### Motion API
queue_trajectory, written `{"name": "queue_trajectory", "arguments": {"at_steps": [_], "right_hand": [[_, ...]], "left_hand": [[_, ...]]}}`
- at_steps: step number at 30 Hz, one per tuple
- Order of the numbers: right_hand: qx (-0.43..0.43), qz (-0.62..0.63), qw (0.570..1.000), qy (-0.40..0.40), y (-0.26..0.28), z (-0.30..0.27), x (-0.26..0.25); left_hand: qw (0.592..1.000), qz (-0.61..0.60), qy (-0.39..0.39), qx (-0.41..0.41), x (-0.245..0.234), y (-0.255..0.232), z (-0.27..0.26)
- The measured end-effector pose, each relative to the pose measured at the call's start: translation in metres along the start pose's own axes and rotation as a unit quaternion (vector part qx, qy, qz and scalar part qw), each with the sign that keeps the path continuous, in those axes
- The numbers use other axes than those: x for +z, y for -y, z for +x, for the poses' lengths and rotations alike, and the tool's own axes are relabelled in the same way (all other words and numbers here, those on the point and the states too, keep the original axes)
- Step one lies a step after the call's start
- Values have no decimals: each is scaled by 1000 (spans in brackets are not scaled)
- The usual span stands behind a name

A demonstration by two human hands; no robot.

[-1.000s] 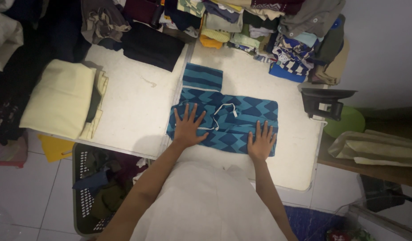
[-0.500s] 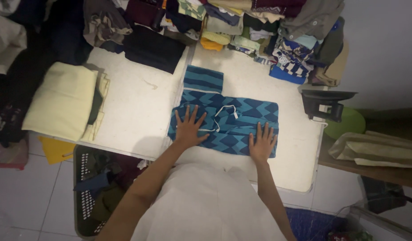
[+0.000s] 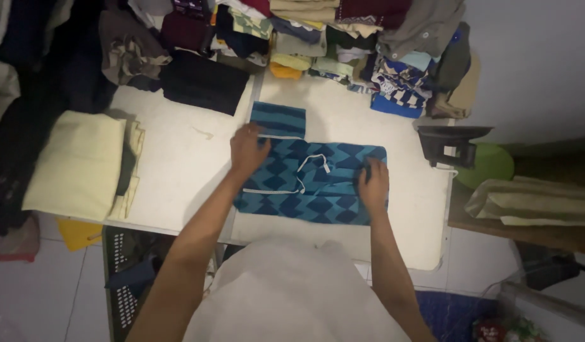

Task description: Fold a blue patterned garment on a white table.

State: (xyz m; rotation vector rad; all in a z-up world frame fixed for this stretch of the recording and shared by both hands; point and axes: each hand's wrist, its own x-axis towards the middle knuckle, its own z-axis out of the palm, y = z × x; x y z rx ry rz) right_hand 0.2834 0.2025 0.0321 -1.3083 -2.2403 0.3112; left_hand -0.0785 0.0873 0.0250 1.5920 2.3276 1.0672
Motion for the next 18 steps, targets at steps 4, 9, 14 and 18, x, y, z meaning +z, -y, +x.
{"name": "queue_trajectory", "arguments": {"at_steps": [4, 9, 14, 18], "right_hand": [[-23, 17, 999, 30, 7, 28, 2], [-56, 9, 996, 64, -4, 49, 13], [-64, -24, 993, 93, -21, 58, 30], [-13, -27, 990, 134, -13, 62, 26]], "left_hand": [[999, -14, -9, -48, 18, 35, 28], [994, -43, 11, -98, 32, 52, 50], [979, -9, 20, -203, 41, 55, 65], [976, -5, 24, -214, 37, 46, 67]]}}
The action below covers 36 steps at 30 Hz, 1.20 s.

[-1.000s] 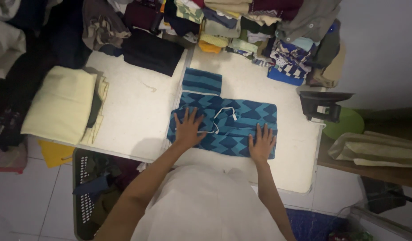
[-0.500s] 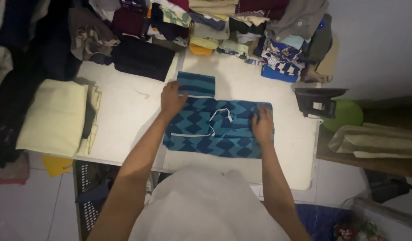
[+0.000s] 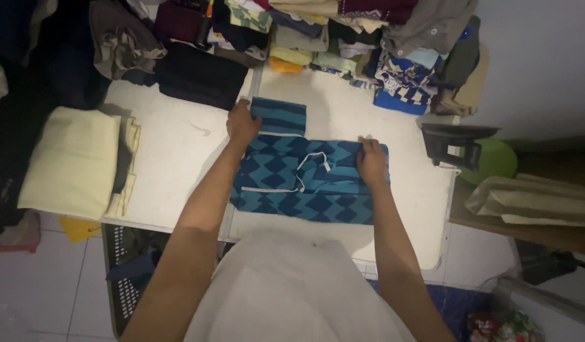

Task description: Fold a blue patterned garment on a white table.

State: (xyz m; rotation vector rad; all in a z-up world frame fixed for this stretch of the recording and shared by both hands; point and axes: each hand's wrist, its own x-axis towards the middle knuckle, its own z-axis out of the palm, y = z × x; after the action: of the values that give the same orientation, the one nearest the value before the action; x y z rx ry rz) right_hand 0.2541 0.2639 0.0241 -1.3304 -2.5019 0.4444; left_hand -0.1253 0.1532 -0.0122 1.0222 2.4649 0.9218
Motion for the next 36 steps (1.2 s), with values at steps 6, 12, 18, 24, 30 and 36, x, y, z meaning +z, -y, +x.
{"name": "queue_trajectory", "arguments": {"at_steps": [6, 12, 18, 24, 30, 36], "right_hand": [[-5, 7, 1000, -17, -4, -2, 6], [-3, 17, 999, -30, -8, -3, 13], [-9, -23, 999, -42, 0, -5, 13], [-8, -39, 997, -62, 13, -10, 5], [-27, -37, 994, -100, 11, -21, 3], [-5, 35, 996, -85, 15, -49, -15]], "left_hand": [[998, 42, 17, -37, -5, -12, -2], [997, 63, 31, -34, 6, -2, 4], [998, 2, 8, 54, 34, 29, 11], [982, -87, -40, 161, 7, 16, -3], [963, -238, 91, 87, -26, 9, -30], [925, -287, 216, 122, -55, 14, -68]]}}
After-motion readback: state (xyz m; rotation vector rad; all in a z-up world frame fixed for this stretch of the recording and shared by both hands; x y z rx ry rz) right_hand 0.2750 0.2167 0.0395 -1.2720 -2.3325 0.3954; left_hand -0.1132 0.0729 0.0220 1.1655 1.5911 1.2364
